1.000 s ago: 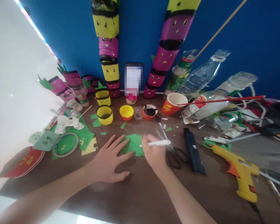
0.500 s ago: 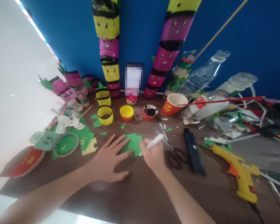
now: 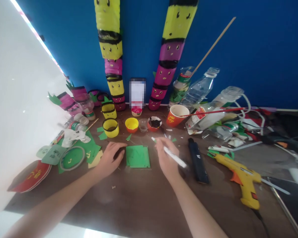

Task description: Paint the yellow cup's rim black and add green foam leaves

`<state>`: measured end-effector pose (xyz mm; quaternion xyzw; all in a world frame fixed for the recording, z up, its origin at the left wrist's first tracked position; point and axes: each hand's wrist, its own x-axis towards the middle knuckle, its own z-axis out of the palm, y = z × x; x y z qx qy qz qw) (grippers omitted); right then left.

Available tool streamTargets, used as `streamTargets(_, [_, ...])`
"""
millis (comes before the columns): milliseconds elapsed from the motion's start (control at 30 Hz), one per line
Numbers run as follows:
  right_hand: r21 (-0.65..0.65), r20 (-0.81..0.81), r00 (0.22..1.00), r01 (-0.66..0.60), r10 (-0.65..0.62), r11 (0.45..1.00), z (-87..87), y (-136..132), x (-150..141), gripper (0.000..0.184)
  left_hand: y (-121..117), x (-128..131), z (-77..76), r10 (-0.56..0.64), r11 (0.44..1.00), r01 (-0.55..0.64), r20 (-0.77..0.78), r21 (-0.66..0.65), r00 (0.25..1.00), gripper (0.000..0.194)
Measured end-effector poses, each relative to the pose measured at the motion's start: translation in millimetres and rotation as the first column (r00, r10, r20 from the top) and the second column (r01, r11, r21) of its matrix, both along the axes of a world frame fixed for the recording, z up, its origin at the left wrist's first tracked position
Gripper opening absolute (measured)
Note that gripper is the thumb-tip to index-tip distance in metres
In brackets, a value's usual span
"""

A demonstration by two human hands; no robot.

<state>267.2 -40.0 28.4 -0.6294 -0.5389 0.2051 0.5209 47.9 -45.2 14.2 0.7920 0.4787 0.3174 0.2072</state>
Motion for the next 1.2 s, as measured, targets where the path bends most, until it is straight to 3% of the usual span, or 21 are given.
streamTargets(100, [0.022, 0.185, 0.978, -0.1, 0.094, 0.995, 4.7, 7, 9, 0.018, 0, 3, 0.7, -0.057, 0.998, 0.058, -0.042, 0.02, 0.998, 0.027])
streamTargets(167, [0.046, 0.377, 0.903, -0.242, 0.207, 0.969, 6.0, 10, 17, 0.017, 0, 4, -0.8, -0.067, 0.996, 0.07, -0.06, 0.05, 0.996, 0.026])
streamTargets(267, [-0.027, 0.668, 0.657, -0.448, 0.349, 0.893, 4.5, 9, 28, 0.02, 1, 4, -5.2, -0.054, 0.996, 0.057, -0.047, 0.072, 0.997, 0.024])
streamTargets(333, [-0.086, 0.785, 0.49, -0.52, 0.379, 0.85, 1.7, 6, 35, 0.024, 2, 4, -8.3, -0.043, 0.996, 0.045, -0.025, 0.074, 0.999, 0.023])
streamTargets(433, [-0.083, 0.856, 0.379, -0.57, 0.352, 0.817, -4.5, -1, 41, 0.036, 3, 4, -11.2, -0.029, 0.997, 0.028, 0.011, 0.074, 1.0, 0.02])
streamTargets(533, [-0.051, 0.849, 0.406, -0.573, 0.337, 0.818, -11.8, -4, 45, 0.047, 3, 4, -11.2, -0.029, 0.997, 0.026, 0.041, 0.07, 0.999, 0.017])
streamTargets(633, [-0.007, 0.806, 0.504, -0.519, 0.312, 0.855, -17.0, -4, 50, 0.052, 1, 4, -8.3, -0.001, 0.998, -0.002, 0.04, 0.067, 0.999, 0.016])
streamTargets(833, [0.091, 0.746, 0.661, -0.221, 0.08, 0.971, -12.9, -6, 72, 0.025, -1, 8, -1.3, 0.144, 0.988, -0.136, -0.105, 0.075, 0.984, 0.015])
streamTargets(1000, [-0.08, 0.729, 0.679, -0.043, 0.088, 0.996, 1.1, -14, 82, 0.012, 4, 16, 2.2, 0.171, 0.985, -0.165, -0.201, 0.047, 0.964, 0.015])
streamTargets(1067, [-0.203, 0.724, 0.671, -0.012, 0.158, 0.979, 7.3, -18, 82, 0.008, 8, 20, 3.2, 0.17, 0.985, -0.171, -0.121, 0.004, 0.978, 0.013])
streamTargets(1200, [-0.41, 0.702, 0.644, 0.02, 0.302, 0.912, 18.6, -26, 80, 0.01, 14, 26, 1.2, 0.171, 0.98, -0.144, 0.209, -0.135, 0.963, 0.012])
